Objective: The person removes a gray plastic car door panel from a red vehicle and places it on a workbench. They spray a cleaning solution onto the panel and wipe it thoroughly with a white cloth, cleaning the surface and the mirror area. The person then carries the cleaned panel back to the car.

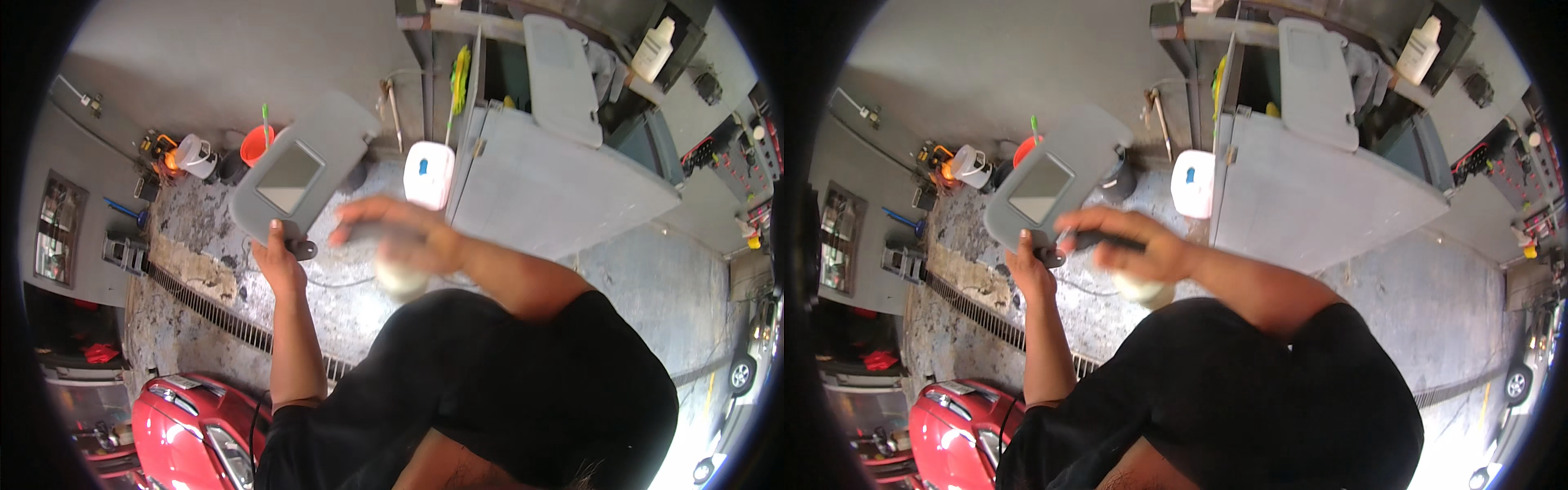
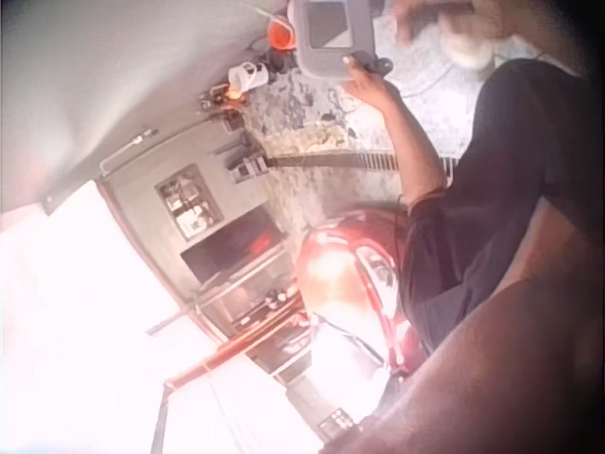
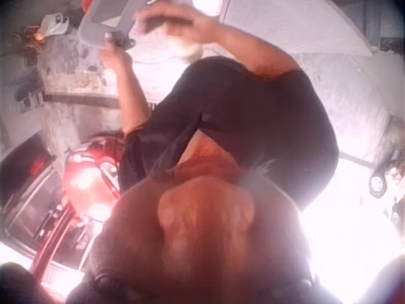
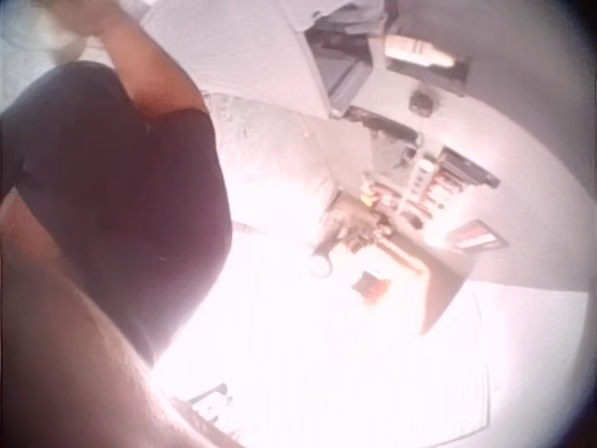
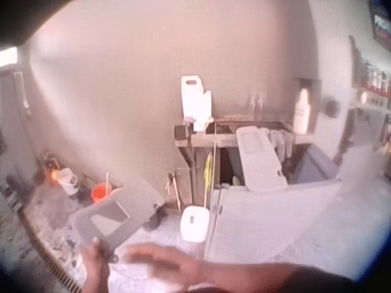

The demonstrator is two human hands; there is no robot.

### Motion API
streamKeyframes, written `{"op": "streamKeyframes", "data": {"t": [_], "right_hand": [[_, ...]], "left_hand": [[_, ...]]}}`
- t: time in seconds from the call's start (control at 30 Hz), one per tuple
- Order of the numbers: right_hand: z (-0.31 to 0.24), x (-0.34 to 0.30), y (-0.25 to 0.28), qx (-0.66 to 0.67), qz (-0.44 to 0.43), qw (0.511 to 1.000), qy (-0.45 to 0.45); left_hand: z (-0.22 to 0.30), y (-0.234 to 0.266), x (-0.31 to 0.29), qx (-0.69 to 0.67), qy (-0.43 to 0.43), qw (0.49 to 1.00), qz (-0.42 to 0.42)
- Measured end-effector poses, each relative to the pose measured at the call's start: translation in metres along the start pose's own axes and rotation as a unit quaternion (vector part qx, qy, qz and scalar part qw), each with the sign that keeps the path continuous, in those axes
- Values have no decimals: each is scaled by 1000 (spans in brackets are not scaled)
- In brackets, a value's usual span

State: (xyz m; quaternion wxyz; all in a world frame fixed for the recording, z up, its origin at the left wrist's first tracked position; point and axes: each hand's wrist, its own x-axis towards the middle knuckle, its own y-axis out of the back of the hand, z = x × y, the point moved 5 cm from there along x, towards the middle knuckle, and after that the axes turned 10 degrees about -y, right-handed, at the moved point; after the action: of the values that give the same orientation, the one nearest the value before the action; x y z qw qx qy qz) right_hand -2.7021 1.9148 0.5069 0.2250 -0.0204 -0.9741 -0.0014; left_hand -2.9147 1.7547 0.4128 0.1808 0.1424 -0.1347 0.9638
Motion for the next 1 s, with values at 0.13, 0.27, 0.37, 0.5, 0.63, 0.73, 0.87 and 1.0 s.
{"op": "streamKeyframes", "data": {"t": [0.13, 0.27, 0.37, 0.5, 0.63, 0.73, 0.87, 1.0], "right_hand": [[-22, 5, -31, 47, -127, 991, 4], [-25, -20, -19, 41, -136, 990, 23], [-53, -55, -5, 96, -155, 983, 31], [-94, -95, 45, 60, -135, 984, 101], [-125, -146, 96, 124, -103, 986, 53], [-133, -186, 131, 119, -52, 990, 49], [-160, -239, 162, 35, 10, 998, 57], [-172, -293, 178, 4, 114, 988, 107]], "left_hand": [[-10, -69, -28, -55, 49, 997, -12], [4, -116, -79, -83, 92, 992, -38], [-11, -107, -101, -88, 80, 993, -15], [-21, -91, -116, -145, 60, 986, 64], [47, -136, -123, -174, 16, 979, 102], [68, -189, -117, -202, 32, 976, 70], [62, -287, -97, -278, 76, 957, -36], [31, -391, -63, -294, 109, 942, -116]]}}
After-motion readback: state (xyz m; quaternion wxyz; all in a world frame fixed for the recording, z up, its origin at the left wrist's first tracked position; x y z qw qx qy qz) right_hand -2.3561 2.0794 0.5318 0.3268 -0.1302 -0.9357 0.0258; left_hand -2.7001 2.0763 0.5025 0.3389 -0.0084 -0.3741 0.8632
